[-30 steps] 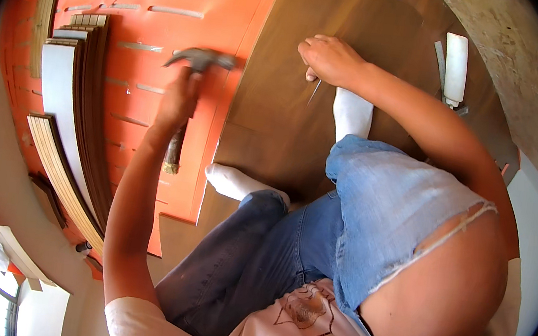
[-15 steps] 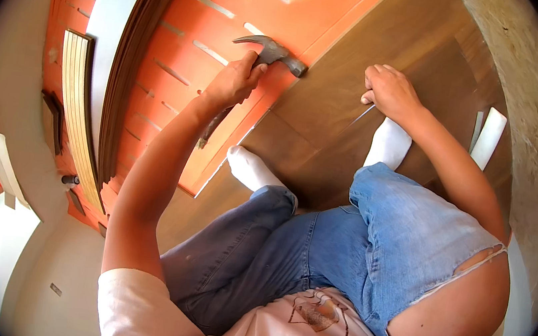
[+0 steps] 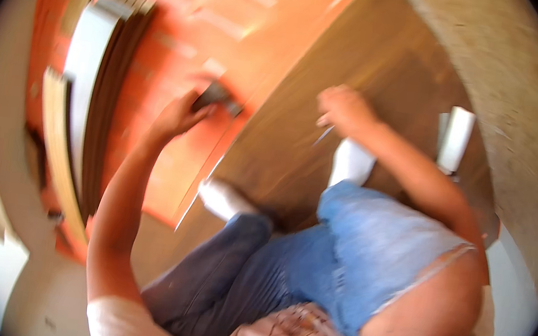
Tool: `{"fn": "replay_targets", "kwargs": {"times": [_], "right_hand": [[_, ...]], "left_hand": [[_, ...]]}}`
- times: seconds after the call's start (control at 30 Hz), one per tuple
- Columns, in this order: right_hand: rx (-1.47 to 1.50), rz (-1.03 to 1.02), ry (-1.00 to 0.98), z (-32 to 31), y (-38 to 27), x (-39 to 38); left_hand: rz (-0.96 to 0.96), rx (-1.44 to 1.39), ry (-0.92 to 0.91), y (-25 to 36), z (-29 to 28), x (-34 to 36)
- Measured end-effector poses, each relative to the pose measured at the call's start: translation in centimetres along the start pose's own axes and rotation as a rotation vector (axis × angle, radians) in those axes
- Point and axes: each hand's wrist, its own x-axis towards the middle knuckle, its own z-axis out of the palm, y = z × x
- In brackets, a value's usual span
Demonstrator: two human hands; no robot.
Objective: The person installs wooden floorboards by applying glue to the edges, placing the boards onto the underlayment, tapping them into alignment with a hammer, and wiping away excess adhesive with a blue cloth.
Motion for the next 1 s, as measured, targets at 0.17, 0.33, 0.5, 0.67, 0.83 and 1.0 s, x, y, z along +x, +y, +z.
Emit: {"fn": "replay_targets", "kwargs": {"times": [0.17,0.33,0.5,0.67,0.83,1.0], "right_hand": [[-0.123,-0.002,-0.018,0.6,-0.8,0.3],[-0.148,-0.012,0.018,0.6,-0.9,-0.1],[-0.132,-0.038,0.071,0.3,-0.9,-0.7],[-0.143,-0.050,0.117,0.8,-1.3,-0.2],[-0.145,-0.055,0.159,1.2,-0.9,-0.2],[-0.111,-0.038,0.124,1.0,-0.9,-0.5]], "left_hand": [[-0.111,-0.200,-0.081,2.1,0.5,0.5],[-0.114,-0.464,0.052,4.0,-0.5,4.0],[-0.051,-0.481,0.108,7.6,-2.2,9.3],[0.001,-0.434,0.193,11.1,-2.2,14.8],[0.034,-0.197,0.151,16.5,-0.1,16.3],[0.045,-0.175,0.069,16.1,-0.7,16.5]]}}
